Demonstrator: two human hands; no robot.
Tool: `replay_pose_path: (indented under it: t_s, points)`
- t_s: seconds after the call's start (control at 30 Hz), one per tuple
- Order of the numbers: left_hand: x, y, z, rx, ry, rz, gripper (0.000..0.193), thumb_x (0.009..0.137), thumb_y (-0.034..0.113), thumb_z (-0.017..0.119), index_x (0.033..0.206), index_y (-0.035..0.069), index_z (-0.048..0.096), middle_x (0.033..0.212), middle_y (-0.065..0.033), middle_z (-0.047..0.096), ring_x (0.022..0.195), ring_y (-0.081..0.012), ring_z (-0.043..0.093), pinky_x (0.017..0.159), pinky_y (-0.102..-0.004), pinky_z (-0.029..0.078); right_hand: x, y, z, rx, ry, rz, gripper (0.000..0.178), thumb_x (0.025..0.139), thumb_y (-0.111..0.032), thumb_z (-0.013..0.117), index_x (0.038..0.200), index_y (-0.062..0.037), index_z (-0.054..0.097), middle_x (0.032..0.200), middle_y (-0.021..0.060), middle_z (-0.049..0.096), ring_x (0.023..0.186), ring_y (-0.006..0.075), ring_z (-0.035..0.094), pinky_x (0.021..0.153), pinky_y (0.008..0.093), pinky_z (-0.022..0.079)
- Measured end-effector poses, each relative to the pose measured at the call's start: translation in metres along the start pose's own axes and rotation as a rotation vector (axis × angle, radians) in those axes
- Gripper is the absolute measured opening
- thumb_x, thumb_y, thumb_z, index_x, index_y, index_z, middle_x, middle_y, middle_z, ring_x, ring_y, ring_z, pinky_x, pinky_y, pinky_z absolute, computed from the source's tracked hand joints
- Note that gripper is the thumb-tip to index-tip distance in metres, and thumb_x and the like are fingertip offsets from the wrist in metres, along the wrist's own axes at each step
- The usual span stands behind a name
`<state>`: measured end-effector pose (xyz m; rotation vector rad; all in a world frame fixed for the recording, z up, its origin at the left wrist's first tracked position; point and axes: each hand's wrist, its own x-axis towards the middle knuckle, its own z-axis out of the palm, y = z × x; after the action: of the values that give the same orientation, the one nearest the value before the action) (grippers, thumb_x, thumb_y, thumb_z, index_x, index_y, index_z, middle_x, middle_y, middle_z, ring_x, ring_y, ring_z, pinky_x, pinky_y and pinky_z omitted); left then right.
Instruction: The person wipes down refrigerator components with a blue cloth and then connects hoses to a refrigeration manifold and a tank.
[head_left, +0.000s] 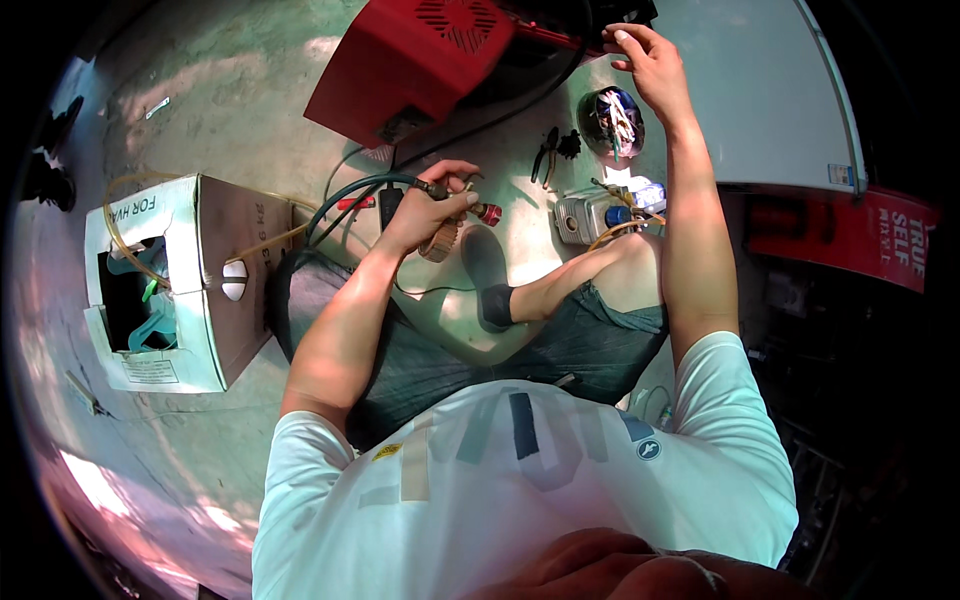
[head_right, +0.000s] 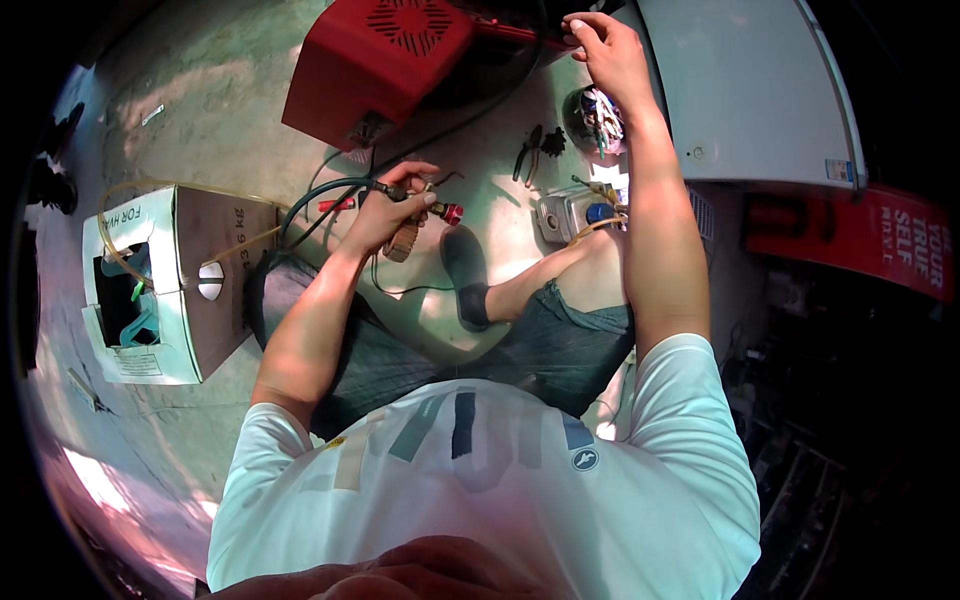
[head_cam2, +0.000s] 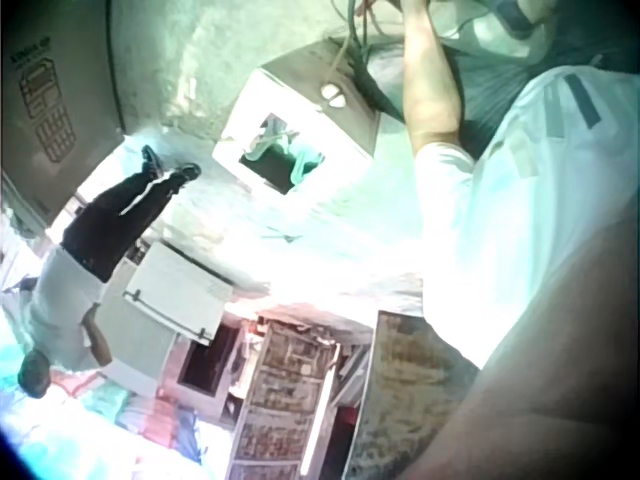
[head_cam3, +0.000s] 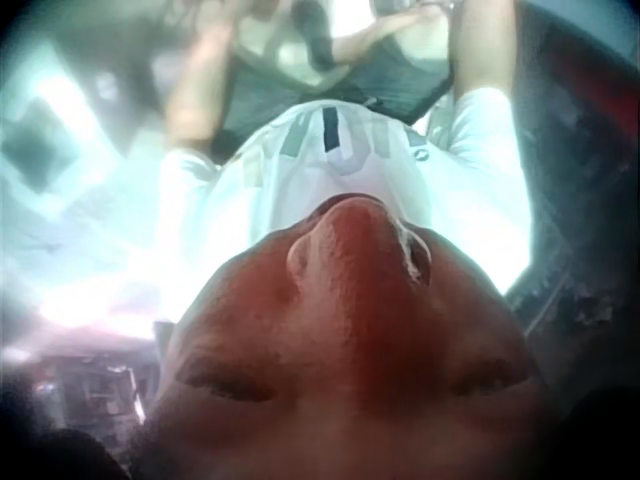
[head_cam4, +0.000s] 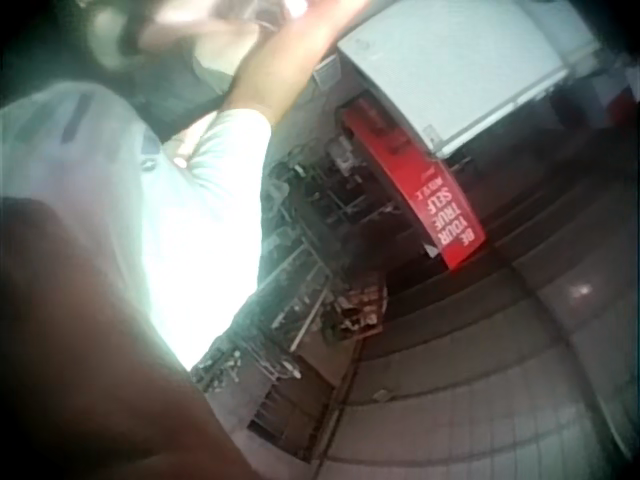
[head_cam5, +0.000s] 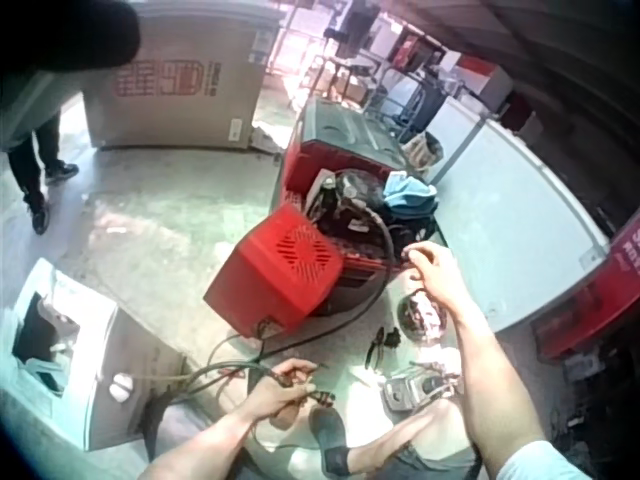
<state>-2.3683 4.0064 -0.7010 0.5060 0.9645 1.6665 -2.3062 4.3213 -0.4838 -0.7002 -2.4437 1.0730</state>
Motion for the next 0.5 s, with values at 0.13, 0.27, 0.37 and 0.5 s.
replay_pose_path:
  t_s: [0.13,0.27,0.37,0.5]
  points:
    - [-0.002,-0.005,-0.002,0.058,0.029,-0.023,0.039,0.091,0.005,0.073,0.128,0.009,0.061,0.089,0.0046,0.054,0.072,-0.0059,0.060,0.062,-0.0229,0.053,0.042,0.007,0.020,0.178,-0.043,0.095,0.033,0.103,-0.016,0.055,0.131,0.0006,0.059,0.095,0.0065,0.068,0.079,0.0154,0.066,0.066,0.0310,0.055]
    - [-0.004,-0.009,0.000,0.102,0.000,-0.017,0.038,0.091,0.006,0.074,0.126,0.009,0.062,0.089,0.0049,0.054,0.074,-0.0053,0.060,0.064,-0.0212,0.050,0.053,-0.003,0.031,0.096,0.048,0.138,0.038,0.104,-0.015,0.051,0.138,0.0001,0.052,0.097,0.0098,0.069,0.084,0.0181,0.071,0.067,0.0323,0.058]
    - [-0.007,-0.007,0.001,0.117,0.000,-0.014,0.038,0.090,0.007,0.075,0.126,0.010,0.062,0.089,0.0048,0.056,0.074,-0.0048,0.060,0.065,-0.0213,0.050,0.065,0.001,0.033,0.119,0.055,0.218,0.033,0.105,-0.015,0.049,0.134,0.0003,0.055,0.096,0.0112,0.069,0.078,0.0198,0.072,0.061,0.0341,0.058]
    - [-0.015,-0.004,0.001,0.159,0.024,-0.015,0.036,0.090,0.009,0.076,0.124,0.009,0.064,0.089,0.0044,0.058,0.074,-0.0043,0.061,0.066,-0.0210,0.050,0.066,-0.015,0.041,-0.078,0.093,0.222,0.026,0.102,-0.019,0.053,0.116,0.0008,0.064,0.082,0.0108,0.069,0.067,0.0196,0.071,0.049,0.0336,0.052]
